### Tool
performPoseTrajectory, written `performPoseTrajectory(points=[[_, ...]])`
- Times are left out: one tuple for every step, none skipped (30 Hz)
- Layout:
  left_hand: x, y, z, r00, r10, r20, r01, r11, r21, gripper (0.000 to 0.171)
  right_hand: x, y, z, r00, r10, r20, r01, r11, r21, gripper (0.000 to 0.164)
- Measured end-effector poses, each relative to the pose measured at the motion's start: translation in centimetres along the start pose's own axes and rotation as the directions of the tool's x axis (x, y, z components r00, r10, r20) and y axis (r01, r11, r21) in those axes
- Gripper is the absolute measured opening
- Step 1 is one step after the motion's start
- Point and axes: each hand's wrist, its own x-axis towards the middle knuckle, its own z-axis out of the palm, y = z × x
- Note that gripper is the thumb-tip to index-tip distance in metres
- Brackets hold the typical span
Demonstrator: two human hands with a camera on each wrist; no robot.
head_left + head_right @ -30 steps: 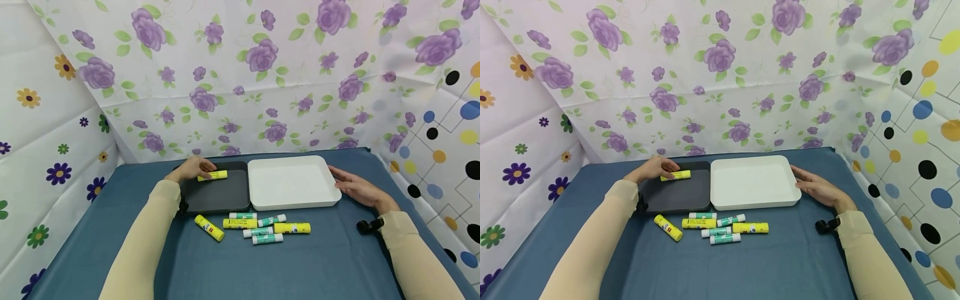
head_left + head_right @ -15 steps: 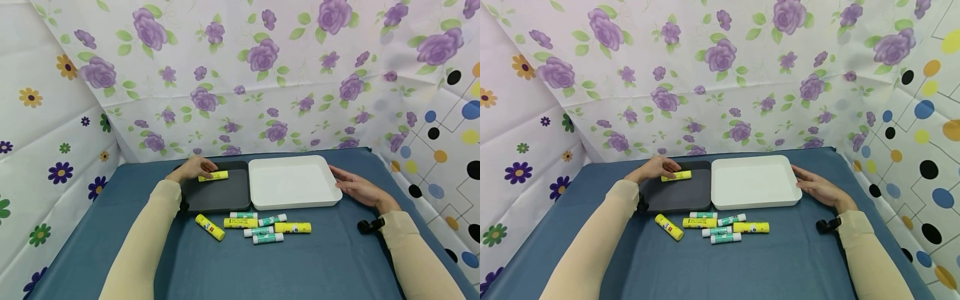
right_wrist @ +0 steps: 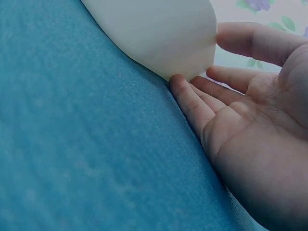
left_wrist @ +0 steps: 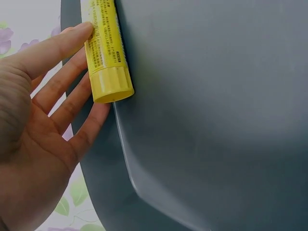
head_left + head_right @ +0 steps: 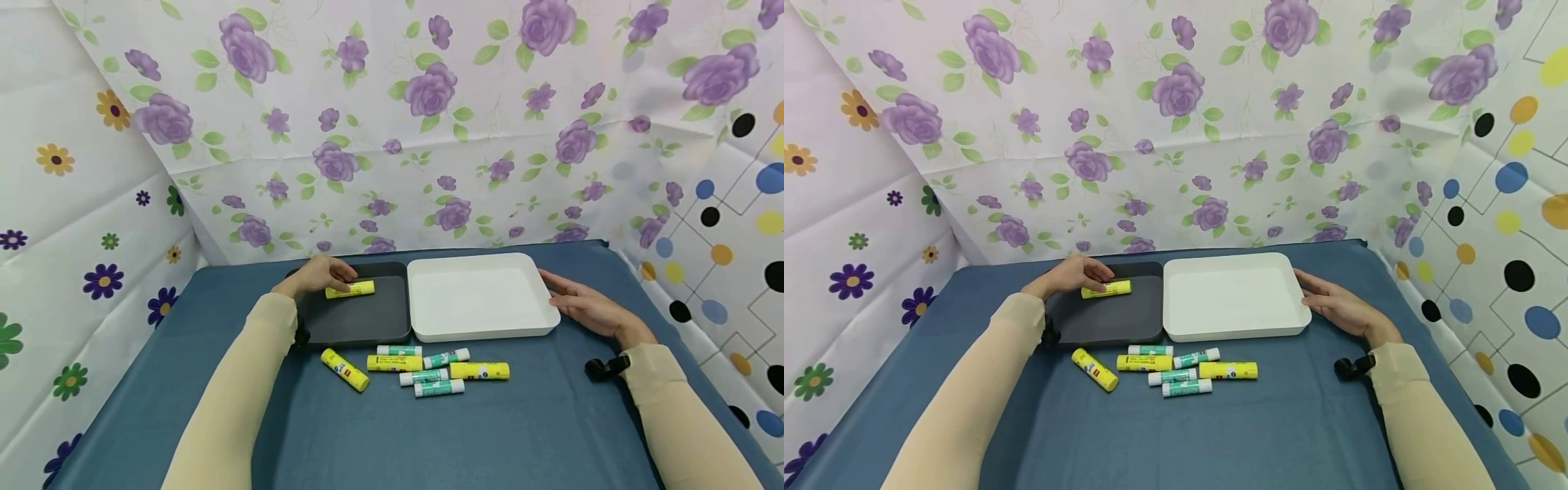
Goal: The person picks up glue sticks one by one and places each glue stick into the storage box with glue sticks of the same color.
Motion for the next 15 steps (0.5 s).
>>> performPoseTrajectory(points=[[-0.02,0.02,0.01,1.000,0.001,0.002,-0.001,1.000,-0.001,0.034,0.00,-0.03,0.01,1.000,0.000,0.001,0.000,1.000,0.001,0.073],[-0.05,0.04,0.01,1.000,0.001,0.003,-0.001,1.000,-0.002,0.034,0.01,-0.05,0.02,1.000,0.000,0.001,0.000,1.000,0.002,0.073],[-0.08,0.06,0.01,1.000,0.003,0.005,-0.003,1.000,-0.003,0.034,0.02,-0.07,0.04,1.000,-0.001,0.001,0.001,1.000,0.003,0.074],[-0.11,0.08,0.02,1.000,0.005,0.007,-0.005,1.000,-0.003,0.034,0.03,-0.09,0.05,1.000,0.000,0.002,0.000,1.000,0.003,0.074],[-0.14,0.12,0.02,1.000,0.007,0.007,-0.007,1.000,-0.003,0.034,0.03,-0.09,0.06,1.000,0.001,0.001,-0.001,1.000,0.003,0.074],[-0.18,0.17,0.02,1.000,0.009,0.008,-0.009,1.000,-0.002,0.034,0.04,-0.09,0.06,1.000,0.001,0.001,-0.001,1.000,0.003,0.074],[-0.22,0.23,0.01,1.000,0.012,0.010,-0.012,1.000,-0.002,0.034,0.05,-0.08,0.06,1.000,0.001,0.000,-0.001,1.000,0.003,0.074],[-0.24,0.28,0.02,1.000,0.015,0.012,-0.015,1.000,-0.003,0.034,0.05,-0.07,0.06,1.000,0.001,-0.001,-0.001,1.000,0.003,0.074],[-0.28,0.36,0.03,1.000,0.016,0.014,-0.016,1.000,-0.002,0.034,0.05,-0.05,0.05,1.000,0.001,-0.001,-0.001,1.000,0.003,0.074],[-0.33,0.45,0.03,1.000,0.015,0.016,-0.015,1.000,-0.002,0.035,0.04,-0.03,0.04,1.000,0.001,-0.001,-0.001,1.000,0.002,0.075],[-0.39,0.55,0.04,1.000,0.014,0.018,-0.014,1.000,-0.001,0.035,0.03,-0.02,0.04,1.000,0.001,-0.001,-0.001,1.000,0.002,0.074],[-0.45,0.65,0.05,1.000,0.009,0.021,-0.009,1.000,0.001,0.036,0.02,-0.01,0.03,1.000,0.000,-0.002,0.000,1.000,0.002,0.074],[-0.51,0.73,0.07,1.000,0.004,0.023,-0.004,1.000,0.000,0.036,0.01,0.00,0.03,1.000,-0.001,-0.001,0.001,1.000,0.002,0.074],[-0.57,0.82,0.10,1.000,-0.001,0.024,0.001,1.000,0.002,0.036,-0.01,-0.01,0.03,1.000,-0.002,-0.001,0.002,1.000,0.002,0.074],[-0.62,0.89,0.09,1.000,-0.009,0.024,0.009,1.000,0.006,0.037,-0.02,-0.01,0.03,1.000,-0.003,0.000,0.003,1.000,0.002,0.074]])
